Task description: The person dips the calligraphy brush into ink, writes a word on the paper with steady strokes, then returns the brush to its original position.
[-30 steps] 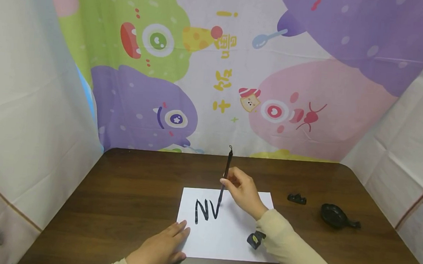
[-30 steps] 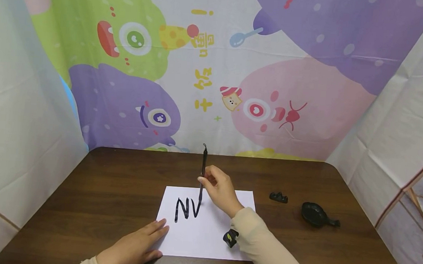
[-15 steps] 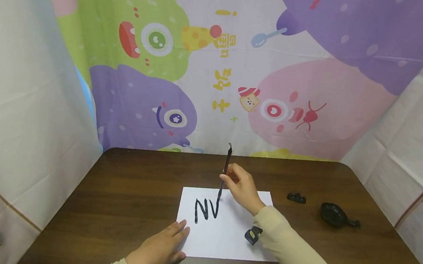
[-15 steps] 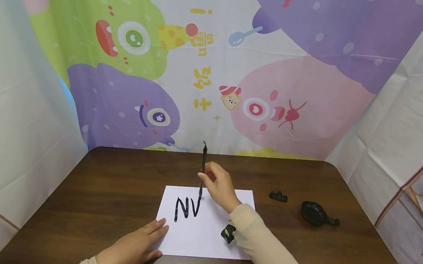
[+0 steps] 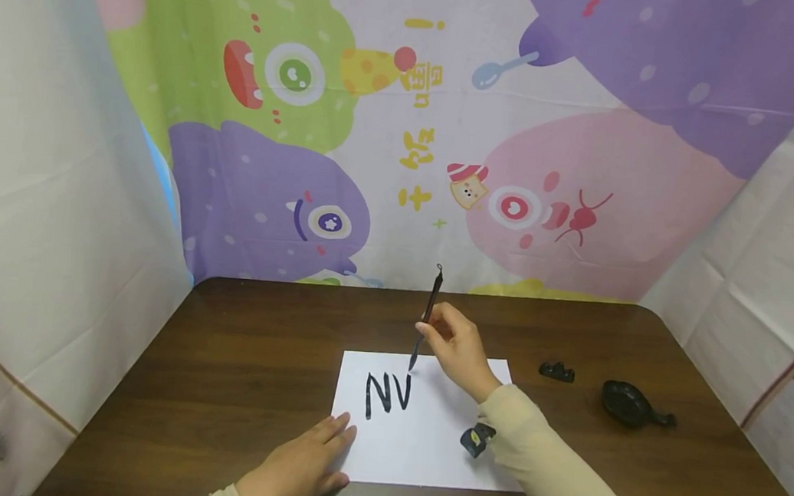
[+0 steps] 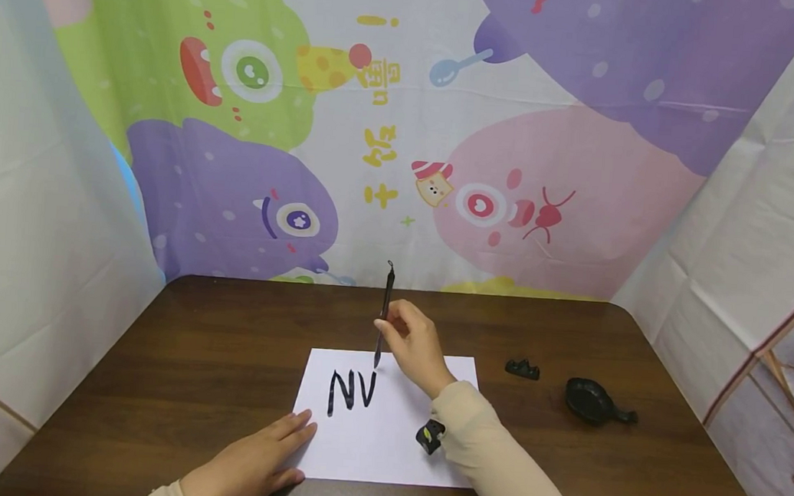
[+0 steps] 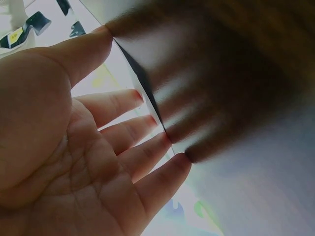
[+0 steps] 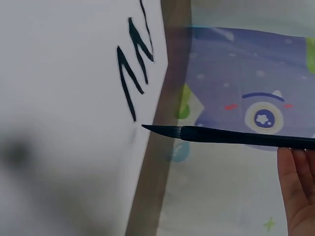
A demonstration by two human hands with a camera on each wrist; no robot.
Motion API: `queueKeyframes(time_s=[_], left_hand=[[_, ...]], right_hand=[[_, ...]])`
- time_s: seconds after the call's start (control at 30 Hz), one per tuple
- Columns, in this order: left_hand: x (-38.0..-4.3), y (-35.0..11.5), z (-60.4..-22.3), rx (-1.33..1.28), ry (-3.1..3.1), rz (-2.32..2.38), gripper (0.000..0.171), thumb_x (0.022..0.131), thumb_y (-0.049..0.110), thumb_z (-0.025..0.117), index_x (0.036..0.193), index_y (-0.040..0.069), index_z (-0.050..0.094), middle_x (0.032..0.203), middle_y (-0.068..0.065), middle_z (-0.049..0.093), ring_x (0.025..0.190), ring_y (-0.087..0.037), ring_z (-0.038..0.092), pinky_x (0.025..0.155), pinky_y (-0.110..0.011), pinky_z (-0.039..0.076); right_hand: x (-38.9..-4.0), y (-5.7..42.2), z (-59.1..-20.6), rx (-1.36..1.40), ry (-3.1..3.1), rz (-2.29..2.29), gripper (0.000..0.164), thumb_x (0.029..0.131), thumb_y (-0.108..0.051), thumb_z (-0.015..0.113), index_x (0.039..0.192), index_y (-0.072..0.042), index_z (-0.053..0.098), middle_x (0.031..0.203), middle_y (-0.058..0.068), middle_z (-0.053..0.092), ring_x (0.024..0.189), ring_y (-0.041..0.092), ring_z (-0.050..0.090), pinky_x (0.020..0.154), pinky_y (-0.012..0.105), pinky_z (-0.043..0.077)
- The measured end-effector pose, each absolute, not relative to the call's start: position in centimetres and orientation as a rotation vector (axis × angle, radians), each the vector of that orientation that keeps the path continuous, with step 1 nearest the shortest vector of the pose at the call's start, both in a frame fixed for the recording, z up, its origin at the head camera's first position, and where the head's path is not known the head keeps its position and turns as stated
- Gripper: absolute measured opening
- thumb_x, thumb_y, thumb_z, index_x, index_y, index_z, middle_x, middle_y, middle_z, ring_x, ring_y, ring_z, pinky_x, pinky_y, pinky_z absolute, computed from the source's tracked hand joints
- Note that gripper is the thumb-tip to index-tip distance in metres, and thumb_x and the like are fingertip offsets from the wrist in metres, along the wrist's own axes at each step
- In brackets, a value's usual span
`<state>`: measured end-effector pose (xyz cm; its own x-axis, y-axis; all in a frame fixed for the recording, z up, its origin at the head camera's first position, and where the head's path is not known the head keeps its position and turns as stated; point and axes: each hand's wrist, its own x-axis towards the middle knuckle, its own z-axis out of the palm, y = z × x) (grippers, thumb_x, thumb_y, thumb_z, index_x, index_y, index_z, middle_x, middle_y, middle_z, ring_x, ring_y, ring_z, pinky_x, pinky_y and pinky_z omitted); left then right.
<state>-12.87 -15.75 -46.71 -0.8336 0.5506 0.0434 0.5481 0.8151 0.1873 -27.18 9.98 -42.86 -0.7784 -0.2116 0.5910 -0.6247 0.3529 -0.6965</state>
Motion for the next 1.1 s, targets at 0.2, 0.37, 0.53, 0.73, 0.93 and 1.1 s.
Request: queueKeyframes(time_s=[0.2, 0.37, 0.53, 0.73, 0.93, 1.1], left_hand=[[-12.9, -15.8, -46.8, 0.905, 2.995, 0.292, 0.060, 0.086, 0.032, 0.071, 0.137, 0.004, 0.055, 0.146, -0.016, 0.052, 0.130, -0.034, 0.054, 0.101, -0.049, 0.049], [-12.9, -15.8, -46.8, 0.902, 2.992, 0.300, 0.060, 0.086, 0.032, 0.071, 0.137, 0.004, 0.055, 0.146, -0.016, 0.051, 0.130, -0.034, 0.054, 0.102, -0.050, 0.049], [-12.9, -15.7, -46.8, 0.891, 2.983, 0.312, 0.060, 0.086, 0.032, 0.071, 0.137, 0.004, 0.055, 0.146, -0.016, 0.051, 0.131, -0.034, 0.053, 0.101, -0.051, 0.049], [-12.9, -15.7, -46.7, 0.879, 2.967, 0.314, 0.061, 0.087, 0.034, 0.070, 0.138, 0.005, 0.054, 0.147, -0.015, 0.050, 0.132, -0.035, 0.052, 0.101, -0.052, 0.049], [-13.0, -15.6, -46.7, 0.867, 2.965, 0.305, 0.061, 0.087, 0.034, 0.071, 0.137, 0.005, 0.054, 0.147, -0.015, 0.050, 0.131, -0.035, 0.052, 0.101, -0.052, 0.049], [-13.1, -15.7, -46.9, 0.864, 2.976, 0.293, 0.061, 0.086, 0.034, 0.072, 0.137, 0.005, 0.055, 0.146, -0.015, 0.051, 0.131, -0.035, 0.053, 0.100, -0.051, 0.050]], right_hand=[[-26.9, 10.3, -42.3, 0.734, -2.218, 1.383, 0.012, 0.090, -0.011, 0.069, 0.096, -0.003, 0.062, 0.085, 0.004, 0.063, 0.075, 0.010, 0.059, 0.065, 0.021, 0.053], [-26.6, 10.6, -42.3, 0.745, -2.227, 1.349, 0.010, 0.090, -0.011, 0.070, 0.094, -0.007, 0.061, 0.085, 0.004, 0.062, 0.074, 0.009, 0.057, 0.065, 0.021, 0.053], [-26.5, 10.9, -42.6, 0.756, -2.204, 1.319, 0.010, 0.089, -0.008, 0.070, 0.093, -0.006, 0.061, 0.083, 0.005, 0.063, 0.074, 0.009, 0.058, 0.065, 0.022, 0.054], [-26.5, 11.0, -43.0, 0.752, -2.202, 1.315, 0.011, 0.088, -0.009, 0.071, 0.093, -0.007, 0.062, 0.083, 0.003, 0.063, 0.073, 0.007, 0.058, 0.064, 0.021, 0.053], [-26.6, 11.0, -43.3, 0.777, -2.192, 1.301, 0.011, 0.088, -0.009, 0.071, 0.093, -0.007, 0.062, 0.081, 0.002, 0.062, 0.070, 0.005, 0.056, 0.060, 0.020, 0.051], [-26.6, 11.0, -43.5, 0.794, -2.194, 1.310, 0.010, 0.088, -0.009, 0.071, 0.092, -0.007, 0.062, 0.082, 0.002, 0.062, 0.070, 0.005, 0.056, 0.060, 0.020, 0.051]])
